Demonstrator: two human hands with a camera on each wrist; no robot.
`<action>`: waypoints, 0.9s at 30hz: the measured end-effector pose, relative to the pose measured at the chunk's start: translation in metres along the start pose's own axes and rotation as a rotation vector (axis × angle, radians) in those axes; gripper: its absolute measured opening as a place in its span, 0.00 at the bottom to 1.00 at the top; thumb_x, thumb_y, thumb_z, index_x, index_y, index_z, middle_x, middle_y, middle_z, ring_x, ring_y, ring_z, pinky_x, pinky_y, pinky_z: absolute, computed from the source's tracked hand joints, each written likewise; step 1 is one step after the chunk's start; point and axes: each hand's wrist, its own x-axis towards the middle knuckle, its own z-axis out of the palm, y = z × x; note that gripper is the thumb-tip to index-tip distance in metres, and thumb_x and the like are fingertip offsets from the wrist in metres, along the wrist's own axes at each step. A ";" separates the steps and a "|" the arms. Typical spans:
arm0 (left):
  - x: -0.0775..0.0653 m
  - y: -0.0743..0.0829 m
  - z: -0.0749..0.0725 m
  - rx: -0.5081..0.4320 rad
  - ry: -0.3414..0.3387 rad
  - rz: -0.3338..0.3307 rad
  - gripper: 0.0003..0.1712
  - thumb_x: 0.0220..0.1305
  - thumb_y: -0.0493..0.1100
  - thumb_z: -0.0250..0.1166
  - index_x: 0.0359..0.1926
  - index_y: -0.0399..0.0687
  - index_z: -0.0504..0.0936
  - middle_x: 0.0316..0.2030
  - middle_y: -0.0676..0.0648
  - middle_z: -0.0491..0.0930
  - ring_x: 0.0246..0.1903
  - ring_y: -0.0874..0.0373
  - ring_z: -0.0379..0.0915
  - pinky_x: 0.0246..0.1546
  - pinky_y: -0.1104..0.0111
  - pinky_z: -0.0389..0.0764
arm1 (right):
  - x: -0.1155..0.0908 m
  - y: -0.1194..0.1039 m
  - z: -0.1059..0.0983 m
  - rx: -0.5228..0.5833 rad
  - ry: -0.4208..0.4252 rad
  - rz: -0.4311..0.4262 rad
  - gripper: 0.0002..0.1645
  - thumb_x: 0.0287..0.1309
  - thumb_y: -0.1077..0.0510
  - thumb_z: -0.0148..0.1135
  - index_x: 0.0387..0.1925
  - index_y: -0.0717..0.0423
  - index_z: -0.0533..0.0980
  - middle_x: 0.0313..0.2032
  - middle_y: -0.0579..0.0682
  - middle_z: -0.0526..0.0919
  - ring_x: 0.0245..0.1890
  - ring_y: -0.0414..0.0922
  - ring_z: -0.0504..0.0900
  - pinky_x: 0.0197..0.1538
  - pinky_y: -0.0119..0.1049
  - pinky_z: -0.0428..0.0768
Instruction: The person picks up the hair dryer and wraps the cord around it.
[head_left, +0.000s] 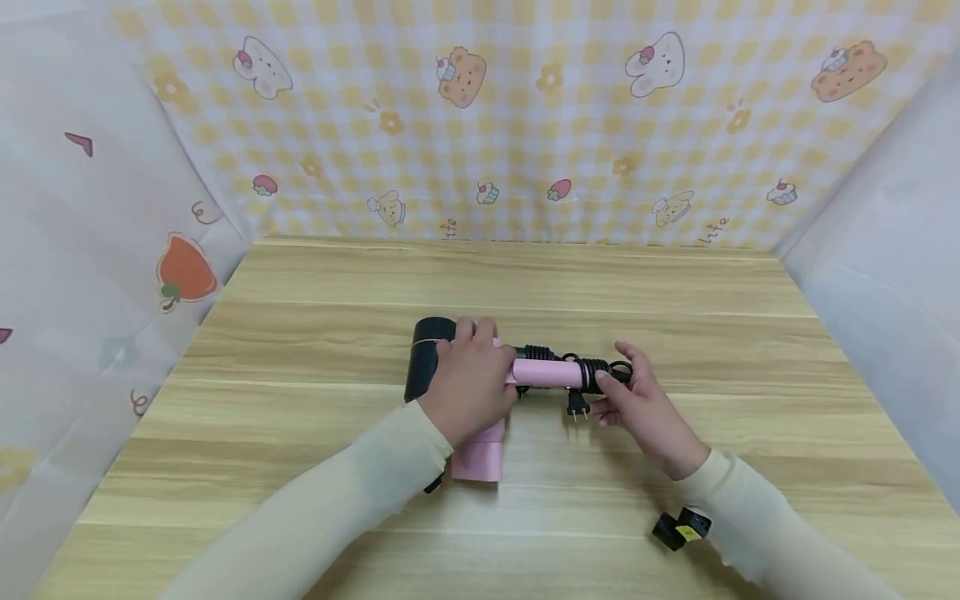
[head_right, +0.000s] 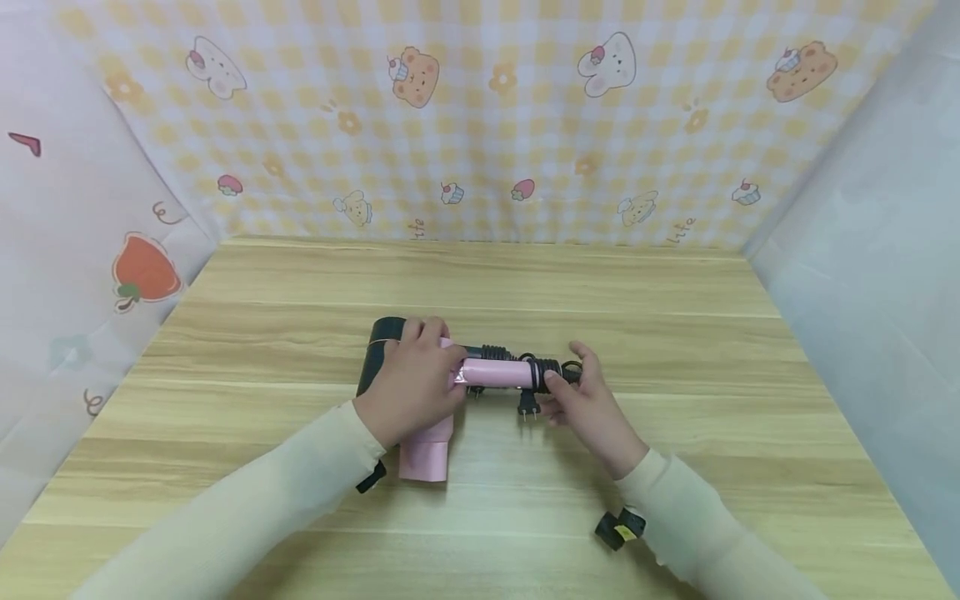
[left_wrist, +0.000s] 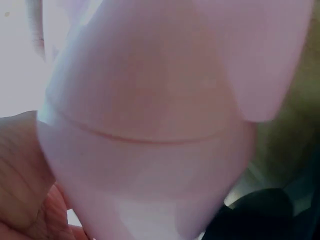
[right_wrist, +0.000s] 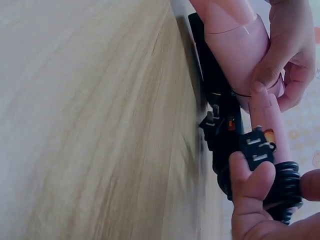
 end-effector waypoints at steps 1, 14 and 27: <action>0.000 0.001 0.000 0.015 0.001 0.005 0.11 0.54 0.47 0.71 0.39 0.50 0.87 0.42 0.44 0.72 0.46 0.47 0.62 0.39 0.48 0.73 | 0.000 0.000 0.000 -0.007 -0.004 -0.001 0.41 0.76 0.55 0.46 0.76 0.57 0.36 0.59 0.69 0.64 0.35 0.44 0.82 0.38 0.35 0.81; -0.002 -0.001 0.001 0.093 -0.112 0.012 0.11 0.55 0.47 0.71 0.37 0.49 0.88 0.44 0.42 0.73 0.47 0.45 0.65 0.39 0.46 0.77 | 0.000 0.008 0.003 -0.072 -0.108 0.020 0.25 0.73 0.63 0.49 0.64 0.71 0.57 0.53 0.71 0.74 0.37 0.50 0.86 0.39 0.38 0.83; 0.018 -0.016 0.012 0.026 -0.128 -0.053 0.17 0.59 0.48 0.69 0.48 0.50 0.87 0.51 0.42 0.75 0.53 0.45 0.65 0.48 0.49 0.72 | 0.034 0.009 0.000 -0.291 -0.061 0.029 0.26 0.72 0.60 0.51 0.67 0.66 0.62 0.55 0.69 0.75 0.38 0.49 0.85 0.42 0.38 0.81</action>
